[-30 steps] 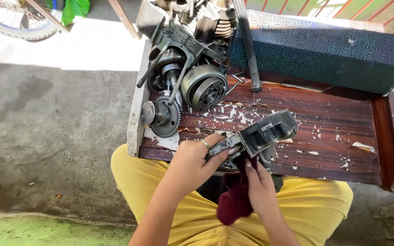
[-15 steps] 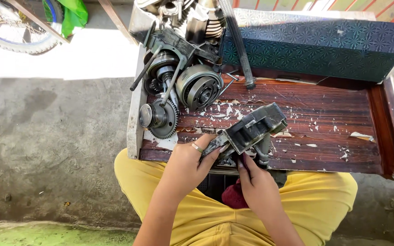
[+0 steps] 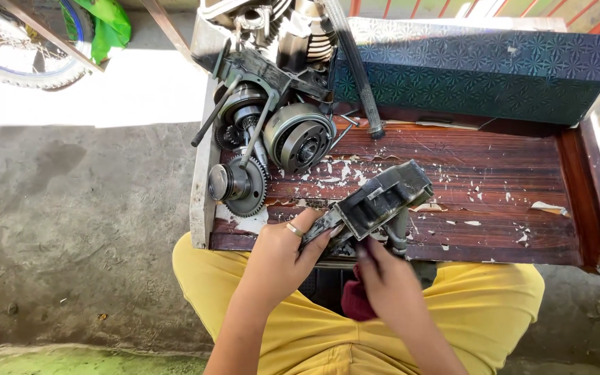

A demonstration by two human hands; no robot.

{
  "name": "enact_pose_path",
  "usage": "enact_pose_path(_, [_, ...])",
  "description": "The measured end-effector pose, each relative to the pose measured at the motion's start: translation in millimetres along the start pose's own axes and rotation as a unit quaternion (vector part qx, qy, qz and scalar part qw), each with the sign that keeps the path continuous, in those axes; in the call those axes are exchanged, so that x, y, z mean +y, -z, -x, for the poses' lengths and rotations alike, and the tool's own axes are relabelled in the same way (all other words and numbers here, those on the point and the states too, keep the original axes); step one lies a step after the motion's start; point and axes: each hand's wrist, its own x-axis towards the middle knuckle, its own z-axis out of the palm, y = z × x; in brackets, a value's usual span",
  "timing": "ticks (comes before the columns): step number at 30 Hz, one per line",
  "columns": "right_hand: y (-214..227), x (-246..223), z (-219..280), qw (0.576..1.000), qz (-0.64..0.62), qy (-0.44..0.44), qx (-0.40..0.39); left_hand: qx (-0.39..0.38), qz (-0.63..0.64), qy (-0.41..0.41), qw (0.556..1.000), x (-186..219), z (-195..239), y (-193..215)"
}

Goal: Cleaning internal engine parts with a cloth and manipulating an engine casing.

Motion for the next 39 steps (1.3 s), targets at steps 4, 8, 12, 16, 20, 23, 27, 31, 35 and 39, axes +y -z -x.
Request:
enact_pose_path(4, [3.0, -4.3, 4.0, 0.966, 0.256, 0.027, -0.012, -0.001, 0.013, 0.004, 1.0, 0.4, -0.3, 0.9])
enact_pose_path(8, [29.1, -37.4, 17.5, 0.993, 0.113, -0.023, -0.017, 0.003, 0.009, -0.003, 1.0, 0.3, 2.2, 0.6])
enact_pose_path(12, [16.2, -43.9, 10.4, 0.995, 0.079, -0.029, -0.052, -0.006, 0.028, 0.011, 1.0, 0.4, -0.1, 1.2])
enact_pose_path(16, [38.9, -75.1, 28.5, 0.973, 0.161, -0.133, -0.098, 0.0, 0.009, -0.004, 1.0, -2.5, 2.5, 0.9])
enact_pose_path(20, [9.3, -46.5, 6.1, 0.991, 0.076, -0.085, -0.07, 0.005, 0.019, -0.005, 1.0, -5.8, 2.7, -0.7])
enact_pose_path(23, [18.9, -37.3, 24.2, 0.925, 0.368, -0.027, -0.086, 0.001, 0.017, 0.003, 1.0, -8.0, 1.3, -1.5])
enact_pose_path(27, [24.8, -54.0, 25.0, 0.945, 0.311, -0.061, -0.076, -0.005, 0.022, 0.012, 1.0, -10.5, 4.6, -3.0])
enact_pose_path(31, [20.1, -53.1, 17.4, 0.965, 0.247, -0.047, -0.08, -0.004, 0.021, 0.038, 0.999, -15.2, 7.4, -3.4])
enact_pose_path(35, [42.5, -75.7, 23.3, 0.965, 0.22, -0.106, -0.093, -0.007, 0.0, 0.038, 0.999, -20.0, 7.3, -4.5])
enact_pose_path(39, [22.1, -44.0, -6.6, 0.99, 0.046, -0.053, -0.122, -0.002, 0.012, 0.043, 0.999, -13.6, 4.8, -1.9])
